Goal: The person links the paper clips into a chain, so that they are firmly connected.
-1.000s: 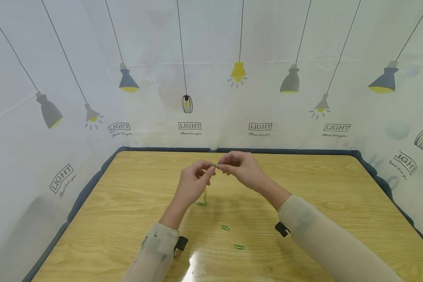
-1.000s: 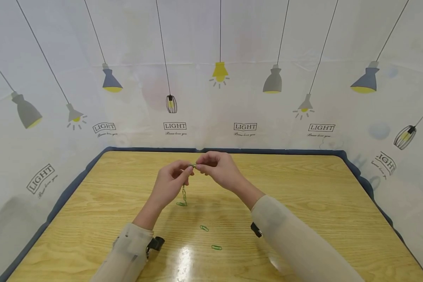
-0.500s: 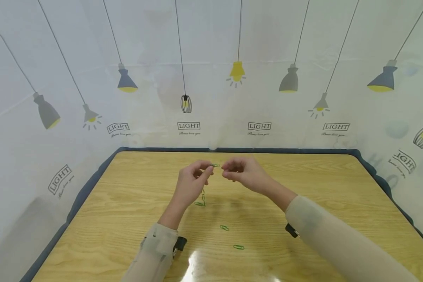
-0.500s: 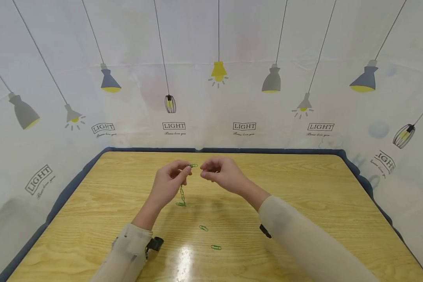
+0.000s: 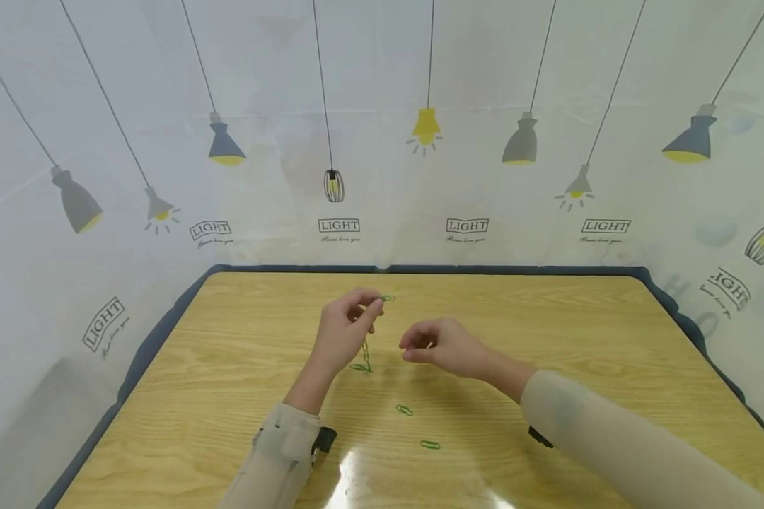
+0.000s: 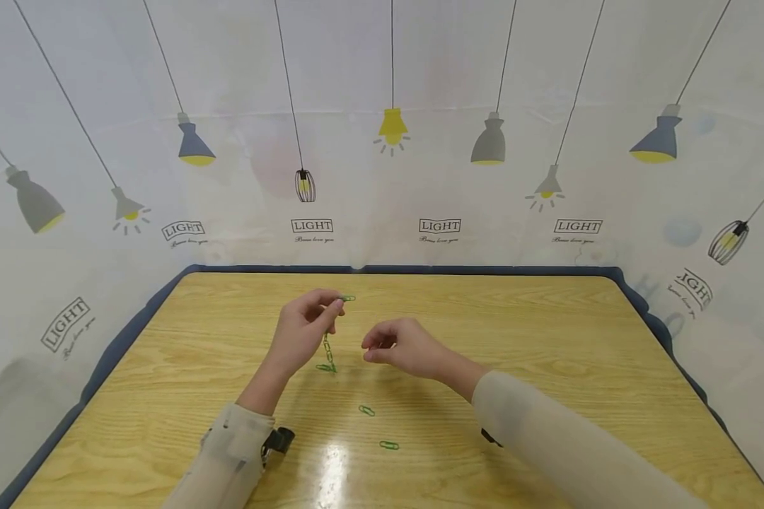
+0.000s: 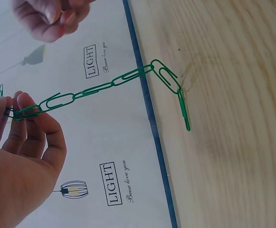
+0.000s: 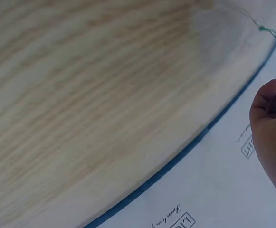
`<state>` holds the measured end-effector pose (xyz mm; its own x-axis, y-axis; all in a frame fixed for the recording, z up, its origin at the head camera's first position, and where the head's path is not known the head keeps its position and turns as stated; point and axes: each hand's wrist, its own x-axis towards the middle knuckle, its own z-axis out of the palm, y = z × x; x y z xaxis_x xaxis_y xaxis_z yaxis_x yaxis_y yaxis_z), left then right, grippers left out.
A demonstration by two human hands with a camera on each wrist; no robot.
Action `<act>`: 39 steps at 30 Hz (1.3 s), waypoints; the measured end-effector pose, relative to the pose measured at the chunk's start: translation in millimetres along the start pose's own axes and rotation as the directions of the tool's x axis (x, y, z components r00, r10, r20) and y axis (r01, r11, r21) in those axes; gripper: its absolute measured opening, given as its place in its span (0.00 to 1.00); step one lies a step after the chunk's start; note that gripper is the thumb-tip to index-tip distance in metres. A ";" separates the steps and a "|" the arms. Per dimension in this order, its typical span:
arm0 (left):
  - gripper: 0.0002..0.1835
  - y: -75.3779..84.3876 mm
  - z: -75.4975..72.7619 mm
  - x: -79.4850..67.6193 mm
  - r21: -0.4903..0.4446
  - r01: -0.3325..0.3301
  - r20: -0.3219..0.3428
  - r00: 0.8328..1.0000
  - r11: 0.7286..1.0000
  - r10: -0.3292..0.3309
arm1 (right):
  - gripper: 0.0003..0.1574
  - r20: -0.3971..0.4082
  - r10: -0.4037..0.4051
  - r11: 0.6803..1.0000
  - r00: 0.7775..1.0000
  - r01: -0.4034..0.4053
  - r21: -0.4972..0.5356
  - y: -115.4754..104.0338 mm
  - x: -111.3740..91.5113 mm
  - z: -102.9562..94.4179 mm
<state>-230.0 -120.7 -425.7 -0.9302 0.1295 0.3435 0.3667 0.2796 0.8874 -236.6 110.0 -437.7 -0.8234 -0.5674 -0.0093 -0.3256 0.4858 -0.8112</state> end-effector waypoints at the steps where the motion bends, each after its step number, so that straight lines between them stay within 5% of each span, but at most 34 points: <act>1: 0.10 0.0 0.0 0.0 0.001 -0.001 -0.001 1.000 1.000 0.001 | 0.11 0.022 -0.005 1.000 1.000 0.005 -0.003 1.3 -1.0 2.9; 9: 0.10 -1.4 0.4 0.1 0.021 -0.006 0.000 1.000 1.000 0.006 | 0.10 0.180 -0.043 0.999 0.983 0.044 -0.003 18.0 -6.4 24.4; 18: 0.11 -1.1 -1.4 -1.9 0.005 0.023 0.002 1.000 1.000 -0.023 | 0.15 0.353 -0.065 0.997 0.934 0.077 -0.021 26.2 -8.3 29.1; 39: 0.10 -3.4 0.2 -1.5 0.002 0.032 0.010 0.999 0.999 -0.032 | 0.06 0.418 -0.115 0.986 0.901 0.154 -0.060 28.7 -6.3 25.6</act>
<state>-229.8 -121.7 -429.3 -0.9411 0.1305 0.3120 0.3370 0.2852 0.8973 -228.9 110.5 -475.9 -0.5101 -0.8452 -0.1595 -0.4759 0.4318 -0.7662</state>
